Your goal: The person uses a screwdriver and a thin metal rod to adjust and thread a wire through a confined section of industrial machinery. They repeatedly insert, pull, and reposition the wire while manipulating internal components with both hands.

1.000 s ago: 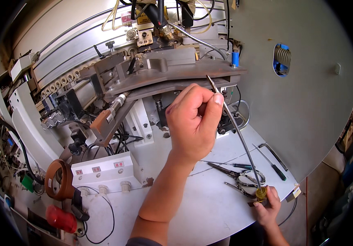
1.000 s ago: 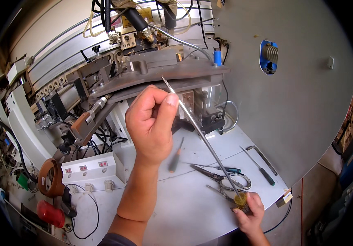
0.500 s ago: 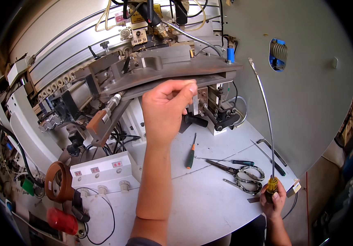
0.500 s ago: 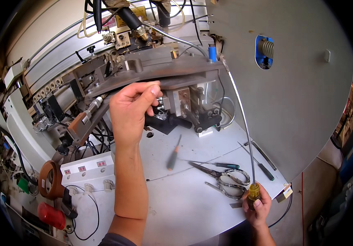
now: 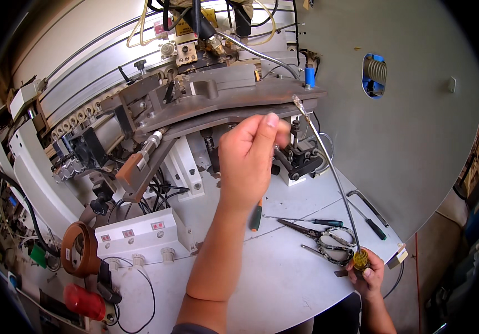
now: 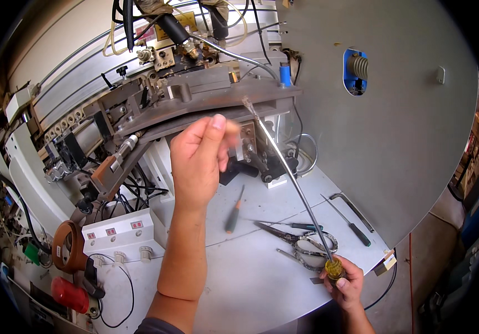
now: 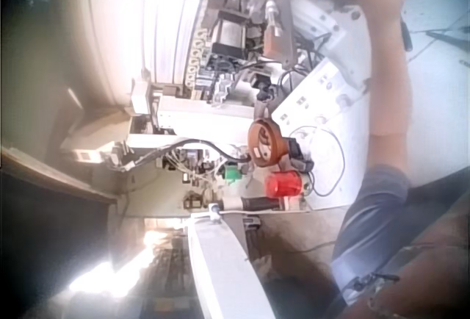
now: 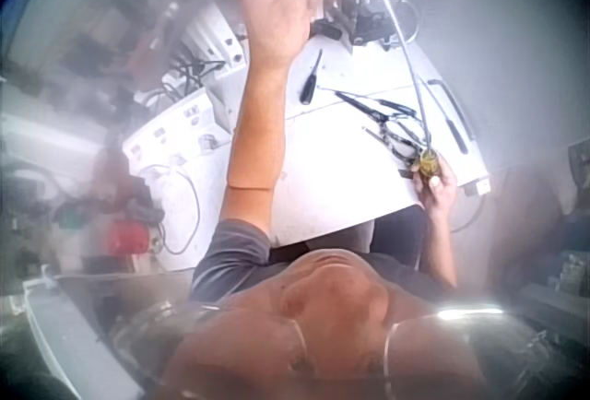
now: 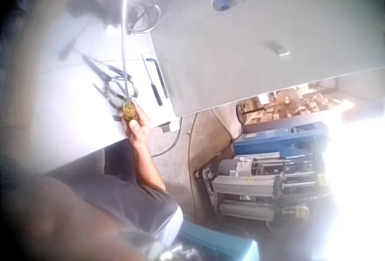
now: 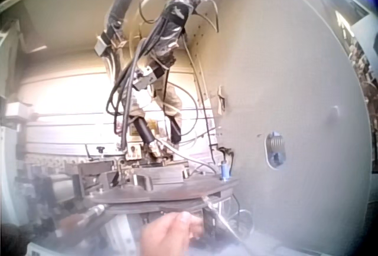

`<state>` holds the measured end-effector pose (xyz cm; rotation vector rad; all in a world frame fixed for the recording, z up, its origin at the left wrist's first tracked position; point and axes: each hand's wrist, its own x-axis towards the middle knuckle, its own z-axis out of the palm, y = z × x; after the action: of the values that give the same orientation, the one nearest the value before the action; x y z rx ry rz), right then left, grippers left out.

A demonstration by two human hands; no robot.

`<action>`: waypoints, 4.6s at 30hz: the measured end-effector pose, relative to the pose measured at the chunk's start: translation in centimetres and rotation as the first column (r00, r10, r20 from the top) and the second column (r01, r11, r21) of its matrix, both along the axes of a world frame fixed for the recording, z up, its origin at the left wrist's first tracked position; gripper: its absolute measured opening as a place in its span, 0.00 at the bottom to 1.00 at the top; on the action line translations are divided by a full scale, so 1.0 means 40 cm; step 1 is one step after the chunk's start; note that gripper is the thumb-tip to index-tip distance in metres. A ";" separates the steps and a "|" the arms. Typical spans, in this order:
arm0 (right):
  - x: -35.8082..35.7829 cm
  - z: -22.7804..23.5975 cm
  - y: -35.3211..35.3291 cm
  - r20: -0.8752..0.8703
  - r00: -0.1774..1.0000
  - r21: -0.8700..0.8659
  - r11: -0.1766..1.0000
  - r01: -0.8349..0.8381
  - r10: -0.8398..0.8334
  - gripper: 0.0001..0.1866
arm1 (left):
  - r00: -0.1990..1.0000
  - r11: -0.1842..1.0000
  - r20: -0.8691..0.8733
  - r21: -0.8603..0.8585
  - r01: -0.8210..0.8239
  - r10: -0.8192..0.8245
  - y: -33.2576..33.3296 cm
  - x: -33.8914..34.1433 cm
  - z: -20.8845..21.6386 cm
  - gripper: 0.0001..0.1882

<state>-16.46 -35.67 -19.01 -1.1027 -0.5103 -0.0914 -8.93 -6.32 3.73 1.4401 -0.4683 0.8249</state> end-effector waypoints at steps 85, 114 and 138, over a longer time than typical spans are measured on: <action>-0.008 -0.009 0.008 0.125 0.971 -0.283 0.930 0.234 -0.206 0.32 | 0.943 0.905 0.039 -0.270 0.329 -0.331 0.020 -0.015 0.002 0.10; -0.023 0.011 0.046 0.553 0.745 -0.338 0.717 0.610 -0.373 0.32 | 0.759 0.747 -0.156 -0.385 0.542 -0.632 0.017 0.007 -0.007 0.13; -0.018 0.005 0.031 0.391 0.858 -0.373 0.795 0.478 -0.333 0.33 | 0.835 0.830 -0.134 -0.276 0.485 -0.533 0.010 0.020 -0.014 0.10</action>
<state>-17.17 -34.44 -18.80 -1.6760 -0.5764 -0.5606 -8.12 -5.93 3.17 1.0886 -0.5484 0.2772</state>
